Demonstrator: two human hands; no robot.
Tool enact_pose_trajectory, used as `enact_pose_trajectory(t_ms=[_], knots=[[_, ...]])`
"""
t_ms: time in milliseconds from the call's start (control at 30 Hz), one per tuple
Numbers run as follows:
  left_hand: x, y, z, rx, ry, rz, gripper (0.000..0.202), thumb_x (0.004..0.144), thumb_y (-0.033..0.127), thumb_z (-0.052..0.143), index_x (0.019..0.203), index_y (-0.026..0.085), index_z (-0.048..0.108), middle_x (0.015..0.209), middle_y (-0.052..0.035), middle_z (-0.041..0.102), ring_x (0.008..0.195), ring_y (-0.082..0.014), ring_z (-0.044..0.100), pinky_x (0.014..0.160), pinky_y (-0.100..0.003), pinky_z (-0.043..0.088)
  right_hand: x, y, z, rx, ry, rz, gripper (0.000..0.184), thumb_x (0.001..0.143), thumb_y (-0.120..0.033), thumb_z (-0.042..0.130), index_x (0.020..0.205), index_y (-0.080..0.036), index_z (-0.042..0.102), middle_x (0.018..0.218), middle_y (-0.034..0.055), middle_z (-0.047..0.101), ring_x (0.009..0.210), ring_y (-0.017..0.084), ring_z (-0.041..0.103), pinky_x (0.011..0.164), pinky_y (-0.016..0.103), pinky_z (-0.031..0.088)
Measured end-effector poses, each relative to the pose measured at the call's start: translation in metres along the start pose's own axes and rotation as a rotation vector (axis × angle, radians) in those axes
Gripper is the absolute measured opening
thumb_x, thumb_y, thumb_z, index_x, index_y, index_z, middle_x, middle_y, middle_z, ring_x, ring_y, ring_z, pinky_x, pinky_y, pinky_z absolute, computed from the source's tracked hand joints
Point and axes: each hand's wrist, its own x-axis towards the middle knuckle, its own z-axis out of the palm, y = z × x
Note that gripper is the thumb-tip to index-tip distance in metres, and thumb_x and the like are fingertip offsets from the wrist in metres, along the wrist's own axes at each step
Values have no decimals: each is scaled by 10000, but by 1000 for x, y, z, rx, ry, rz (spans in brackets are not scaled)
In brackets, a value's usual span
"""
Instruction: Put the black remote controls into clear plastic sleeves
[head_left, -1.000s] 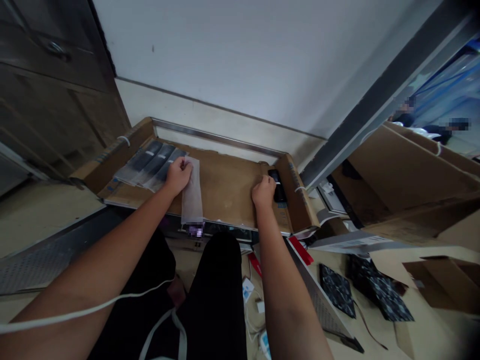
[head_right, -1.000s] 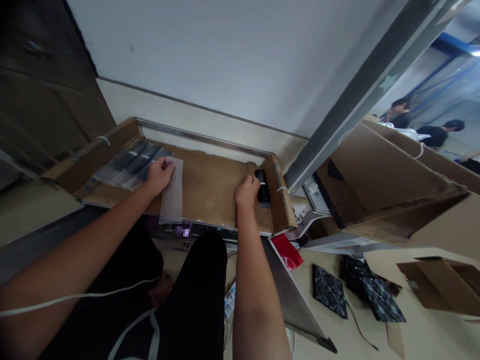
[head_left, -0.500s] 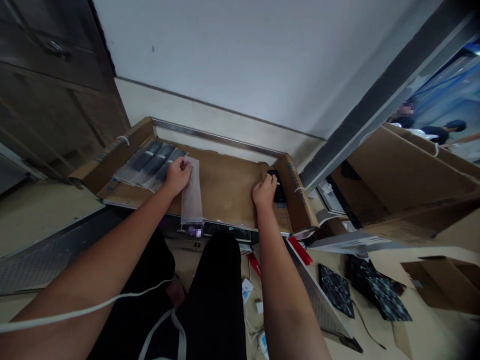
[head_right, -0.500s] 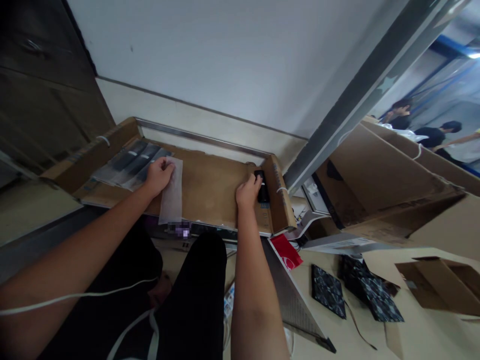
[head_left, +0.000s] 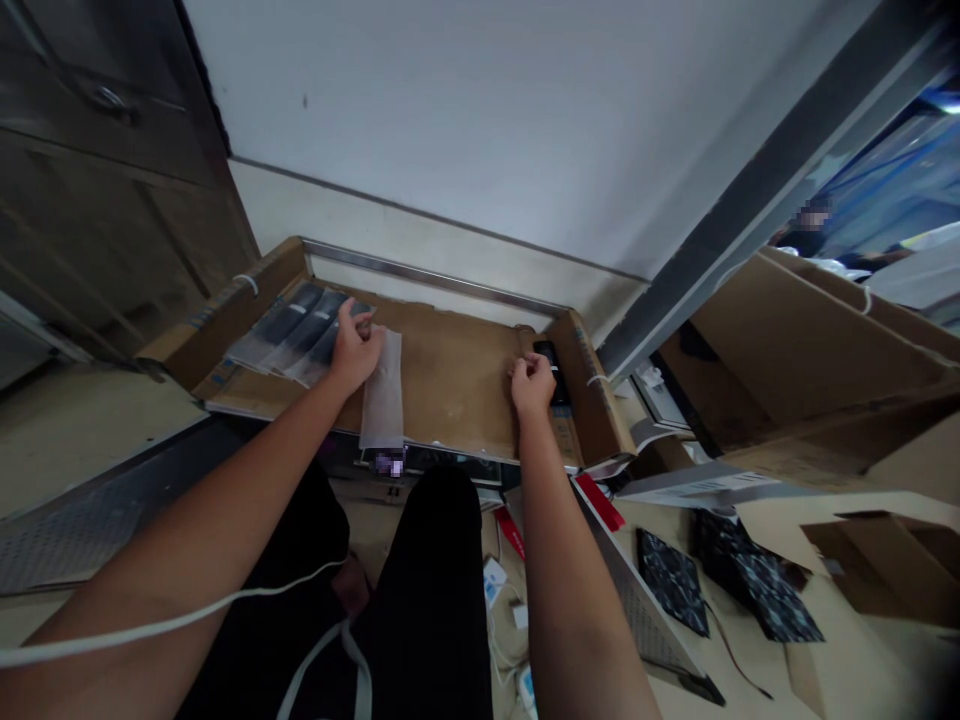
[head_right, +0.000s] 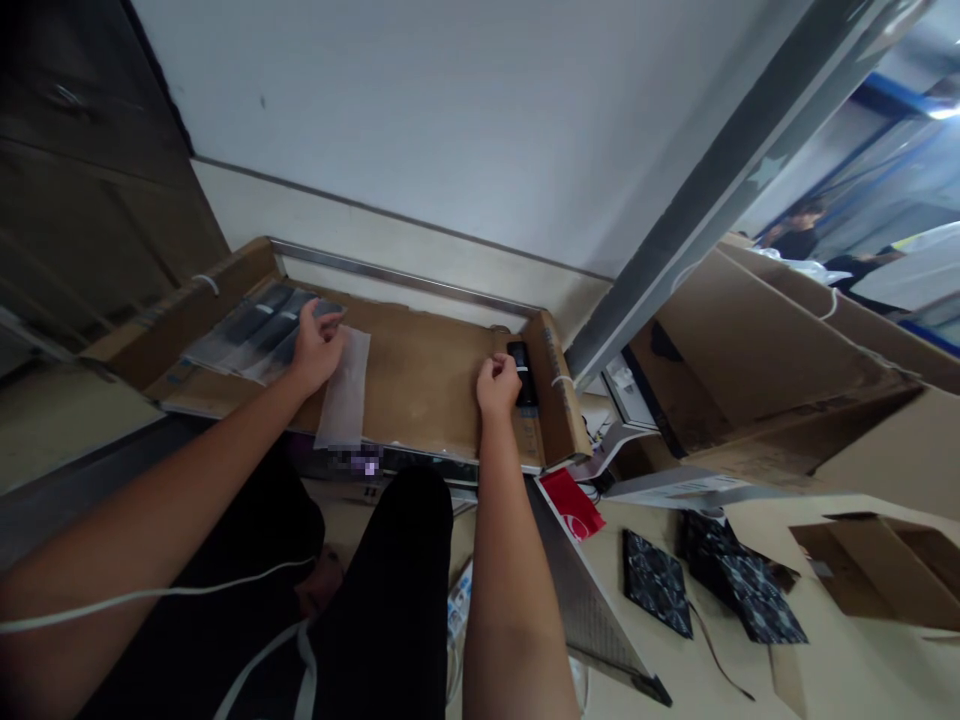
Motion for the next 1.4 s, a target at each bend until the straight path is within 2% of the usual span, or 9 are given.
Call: enact_pose_trajectory(t_ms=[100, 233, 300, 367, 467, 700, 900, 1267, 1400], knots=[[-6, 9, -2, 156, -83, 101, 711, 844, 276, 660, 1498, 226, 386, 1492, -164, 530, 1307, -251, 591, 1061, -388, 516, 3, 7, 4, 101, 46, -5, 316, 870, -331, 515, 1069, -136, 664, 920, 115, 742, 831, 244, 683, 802, 336, 516], [-19, 29, -2, 659, -460, 273, 619, 937, 437, 569, 1479, 150, 493, 1618, -171, 411, 1527, -308, 341, 1275, -482, 247, 5, 12, 6, 150, 75, -31, 267, 827, -360, 526, 946, -170, 669, 819, 82, 722, 758, 244, 671, 763, 342, 511], [-24, 40, 1, 895, -660, 242, 732, 983, 557, 462, 1568, 121, 400, 1685, -177, 287, 1572, -356, 223, 1284, -564, 147, 5, 12, 6, 138, 72, -31, 258, 821, -366, 519, 919, -178, 667, 792, 78, 715, 743, 248, 672, 749, 343, 506], [-26, 49, 5, 1035, -754, 189, 814, 1006, 618, 349, 1634, 107, 267, 1721, -171, 161, 1593, -368, 125, 1279, -594, 104, 5, 11, 6, 131, 73, -26, 259, 820, -369, 510, 907, -181, 666, 787, 81, 715, 734, 251, 672, 733, 342, 502], [-28, 56, 10, 1093, -775, 176, 885, 1005, 659, 273, 1654, 68, 161, 1729, -176, 71, 1603, -350, 73, 1283, -565, 106, 4, 9, 4, 112, 82, -36, 255, 817, -366, 503, 894, -186, 666, 777, 79, 716, 739, 254, 670, 734, 342, 493], [-52, 63, -1, 1067, -669, 300, 837, 1021, 630, 233, 1633, 60, 235, 1720, -184, 146, 1600, -348, 108, 1277, -596, 79, 3, 7, 3, 107, 80, -31, 241, 813, -354, 504, 874, -187, 667, 768, 77, 715, 732, 254, 668, 727, 340, 489], [-82, 65, -13, 1083, -827, 287, 937, 993, 690, 262, 1628, 3, 208, 1710, -224, 136, 1602, -340, 97, 1291, -514, 93, 3, 9, 4, 122, 79, -23, 246, 813, -347, 514, 895, -187, 682, 766, 71, 715, 735, 248, 660, 753, 343, 501], [-23, 54, 18, 971, -828, 365, 830, 1015, 587, 274, 1627, 30, 219, 1715, -189, 175, 1599, -296, 142, 1291, -448, 122, 4, 9, 4, 113, 83, -31, 237, 810, -322, 495, 884, -192, 679, 769, 75, 716, 735, 249, 650, 744, 338, 493], [-33, 61, 16, 1007, -777, 294, 849, 1001, 602, 294, 1610, 13, 238, 1702, -228, 188, 1594, -343, 143, 1278, -510, 148, 5, 12, 6, 134, 78, -37, 236, 818, -329, 495, 888, -196, 676, 760, 68, 713, 730, 246, 650, 742, 334, 499]])
